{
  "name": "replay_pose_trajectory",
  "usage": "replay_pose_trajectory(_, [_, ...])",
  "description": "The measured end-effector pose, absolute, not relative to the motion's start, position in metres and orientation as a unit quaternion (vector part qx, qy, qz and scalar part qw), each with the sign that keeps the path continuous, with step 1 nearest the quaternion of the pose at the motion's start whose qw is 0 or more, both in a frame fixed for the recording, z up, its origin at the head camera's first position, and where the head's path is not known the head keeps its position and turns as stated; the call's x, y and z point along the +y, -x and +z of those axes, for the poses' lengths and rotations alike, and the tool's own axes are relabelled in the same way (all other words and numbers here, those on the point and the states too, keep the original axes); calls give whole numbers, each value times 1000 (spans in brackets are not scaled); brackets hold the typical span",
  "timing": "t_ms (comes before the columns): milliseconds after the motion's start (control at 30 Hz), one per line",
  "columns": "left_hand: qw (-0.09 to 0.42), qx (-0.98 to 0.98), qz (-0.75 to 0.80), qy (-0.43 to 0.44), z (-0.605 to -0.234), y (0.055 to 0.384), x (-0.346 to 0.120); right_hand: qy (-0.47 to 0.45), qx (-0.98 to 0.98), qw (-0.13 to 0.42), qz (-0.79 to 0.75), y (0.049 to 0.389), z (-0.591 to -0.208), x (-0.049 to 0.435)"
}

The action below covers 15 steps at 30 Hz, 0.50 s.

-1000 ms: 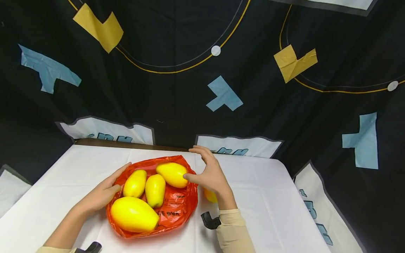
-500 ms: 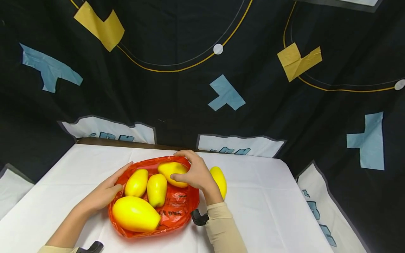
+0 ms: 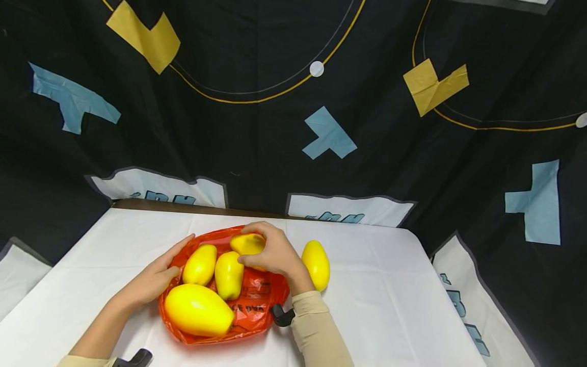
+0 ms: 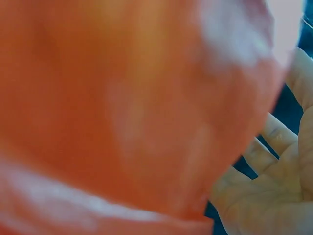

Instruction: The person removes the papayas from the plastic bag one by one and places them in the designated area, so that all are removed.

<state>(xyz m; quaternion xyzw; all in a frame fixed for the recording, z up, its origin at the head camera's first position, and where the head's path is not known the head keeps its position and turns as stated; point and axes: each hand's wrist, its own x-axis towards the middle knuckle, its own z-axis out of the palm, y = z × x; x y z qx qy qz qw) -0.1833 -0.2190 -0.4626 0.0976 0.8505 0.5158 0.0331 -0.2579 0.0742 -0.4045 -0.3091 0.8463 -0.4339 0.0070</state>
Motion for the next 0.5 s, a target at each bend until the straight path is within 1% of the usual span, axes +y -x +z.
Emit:
replay_pose_trajectory(200, [32, 848, 519, -99, -461, 181, -218, 293, 860, 23, -418, 258, -412, 71])
replay_pose_trajectory(500, [37, 844, 526, -96, -459, 181, -217, 285, 888, 23, -360, 261, -418, 69])
